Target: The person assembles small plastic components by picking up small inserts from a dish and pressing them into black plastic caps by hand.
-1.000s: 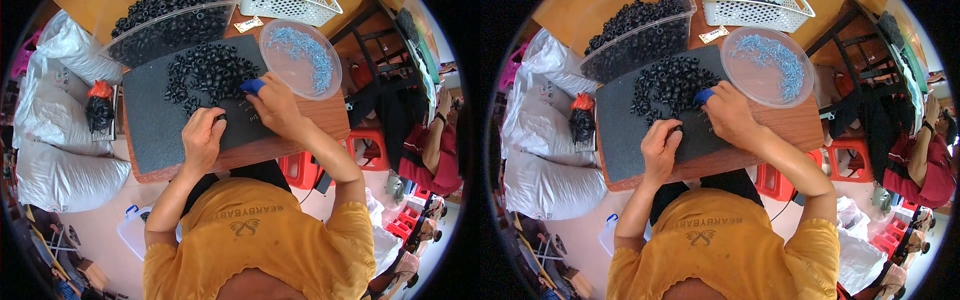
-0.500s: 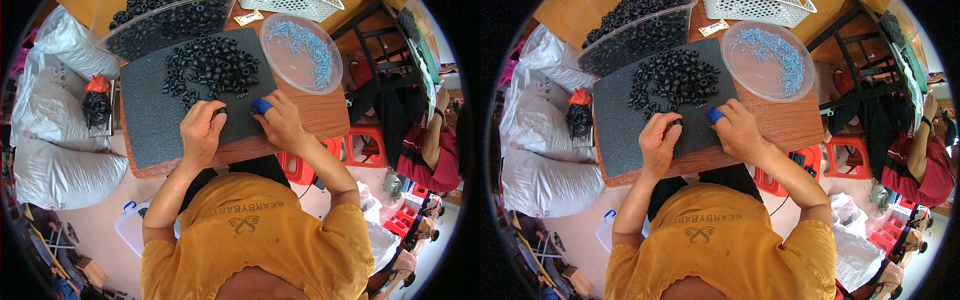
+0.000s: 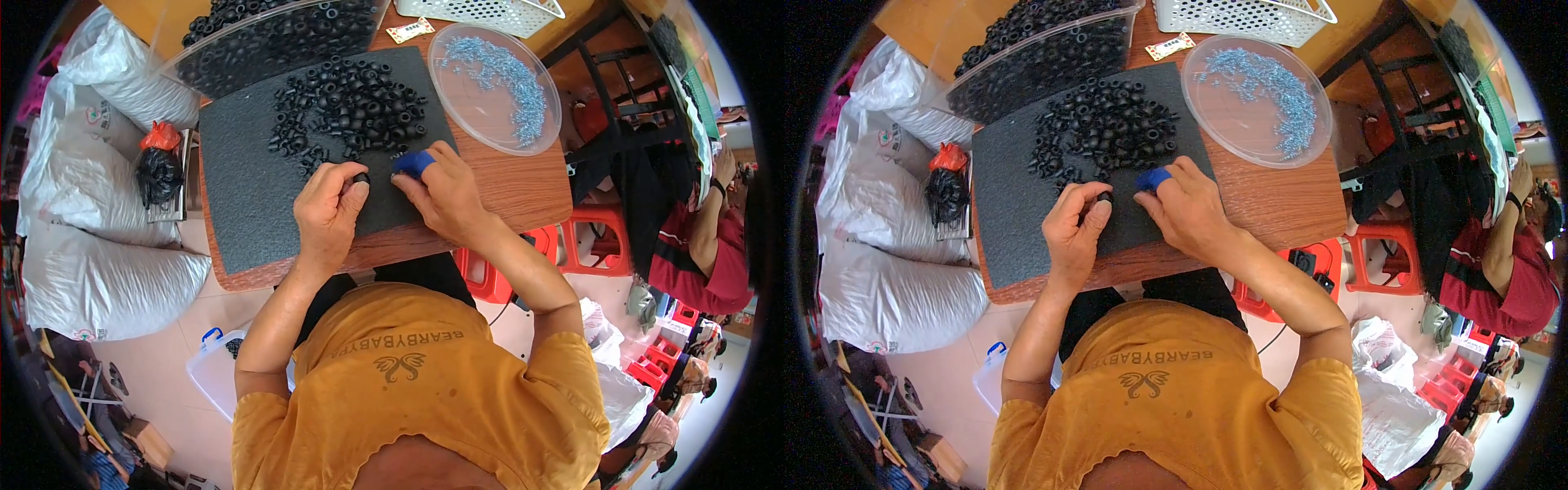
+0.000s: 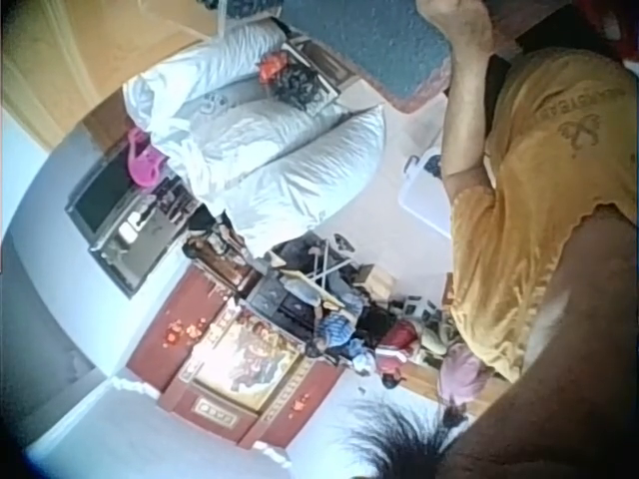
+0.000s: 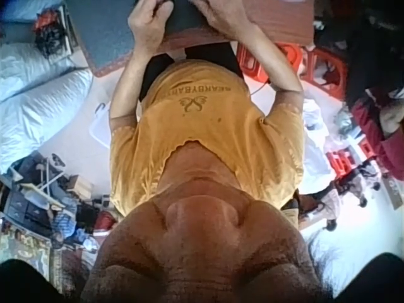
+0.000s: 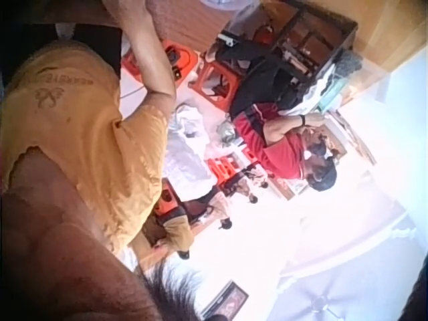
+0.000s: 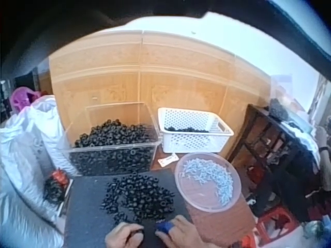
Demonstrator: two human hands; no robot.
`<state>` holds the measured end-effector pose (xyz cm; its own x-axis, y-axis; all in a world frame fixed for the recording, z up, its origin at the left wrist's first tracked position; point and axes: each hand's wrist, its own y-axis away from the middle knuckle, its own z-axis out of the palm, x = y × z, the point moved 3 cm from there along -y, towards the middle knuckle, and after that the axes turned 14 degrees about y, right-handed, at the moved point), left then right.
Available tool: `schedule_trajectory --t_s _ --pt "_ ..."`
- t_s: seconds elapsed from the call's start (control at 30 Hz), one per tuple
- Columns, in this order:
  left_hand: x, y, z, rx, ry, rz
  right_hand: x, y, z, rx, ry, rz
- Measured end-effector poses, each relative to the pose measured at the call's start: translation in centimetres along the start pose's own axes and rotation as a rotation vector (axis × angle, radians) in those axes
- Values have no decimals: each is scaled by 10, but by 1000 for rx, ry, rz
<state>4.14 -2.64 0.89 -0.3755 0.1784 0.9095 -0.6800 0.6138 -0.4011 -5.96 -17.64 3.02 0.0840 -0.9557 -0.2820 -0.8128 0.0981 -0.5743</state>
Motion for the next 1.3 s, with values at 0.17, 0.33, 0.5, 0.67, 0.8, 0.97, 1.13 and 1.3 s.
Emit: schedule_trajectory --t_s 0.17,0.33,0.5,0.67,0.8,0.97,1.13,1.3 --pt "-1 1 0 7 7 11 5 4 -7 10 38 95" --pt "-1 0 -1 -1 9 11 2 7 -7 -34 12 115" --pt "-1 2 -2 -18 41 -75 -4 6 2 -16 31 64" --pt "-1 2 -2 -22 36 -79 -12 8 10 0 116 53" --pt "-2 3 -2 -21 48 -94 -14 9 15 27 134 40" --pt "-1 3 -3 -16 34 -88 -14 5 16 49 108 54" --pt "-1 3 -3 -4 46 -85 -12 7 11 -24 -162 348" --pt "0 2 -3 2 67 -90 -10 5 12 -41 -187 437"
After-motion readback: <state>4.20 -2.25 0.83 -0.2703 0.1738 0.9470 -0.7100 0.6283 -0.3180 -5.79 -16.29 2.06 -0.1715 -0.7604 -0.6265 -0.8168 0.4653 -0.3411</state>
